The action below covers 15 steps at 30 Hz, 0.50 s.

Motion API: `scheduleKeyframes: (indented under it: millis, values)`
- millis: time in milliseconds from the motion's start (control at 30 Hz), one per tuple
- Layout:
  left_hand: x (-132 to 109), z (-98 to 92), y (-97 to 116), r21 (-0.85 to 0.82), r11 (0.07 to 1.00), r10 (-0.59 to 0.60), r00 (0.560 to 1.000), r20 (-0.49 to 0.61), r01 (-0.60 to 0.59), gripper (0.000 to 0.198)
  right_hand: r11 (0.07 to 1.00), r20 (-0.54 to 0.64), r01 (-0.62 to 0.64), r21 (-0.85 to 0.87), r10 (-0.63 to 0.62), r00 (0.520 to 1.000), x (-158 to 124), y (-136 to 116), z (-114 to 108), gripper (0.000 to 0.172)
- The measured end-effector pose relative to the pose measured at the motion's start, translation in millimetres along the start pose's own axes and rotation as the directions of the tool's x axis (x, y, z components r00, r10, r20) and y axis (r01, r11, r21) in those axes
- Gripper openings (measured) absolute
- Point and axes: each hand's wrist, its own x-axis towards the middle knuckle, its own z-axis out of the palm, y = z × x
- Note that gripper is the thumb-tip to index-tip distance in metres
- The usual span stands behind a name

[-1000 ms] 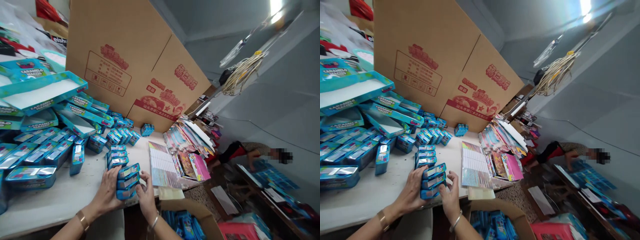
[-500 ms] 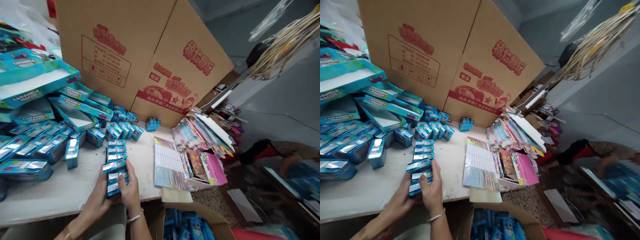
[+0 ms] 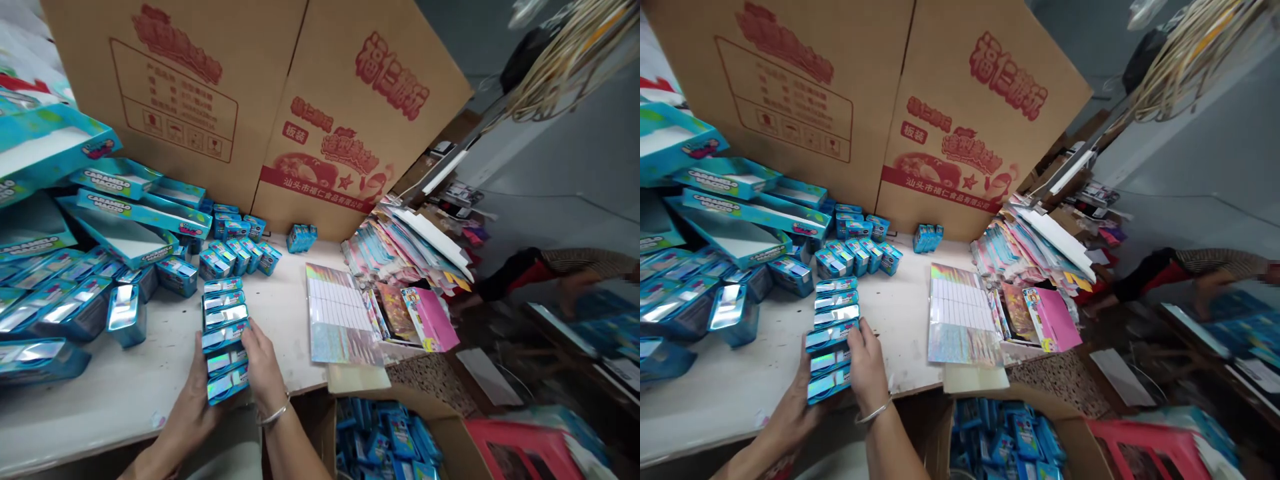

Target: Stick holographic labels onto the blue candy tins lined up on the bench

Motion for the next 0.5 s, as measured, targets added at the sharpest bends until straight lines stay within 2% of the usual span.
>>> scheduleKeyframes:
  millis: [133,267,367,500]
  values:
    - [3.2,-0.9,3.8,-0.073,0.996,-0.044,0.998,0.035,0.046,0.105,0.989,0.013,-0.049,0.137,0.048,0.999,10.1,15.5,-3.0,0.059]
    - [5.4,3.1,-6.1,0.025,0.999,-0.038,0.999,0.030,0.037,0.113,0.948,0.127,-0.146,0.283,0.114,0.985,23.3,13.0,-1.1,0.059]
    - [5.3,4.2,-19.0,0.073,0.997,0.004,1.000,0.014,-0.005,0.124,0.948,0.151,-0.091,0.306,0.046,0.988,18.8,4.6,0.7,0.050]
    - [11.9,0.2,-19.4,0.081,0.996,0.038,0.998,0.048,-0.041,0.125,0.944,0.114,0.000,0.330,-0.040,0.993,-10.6,13.3,-11.0,0.060]
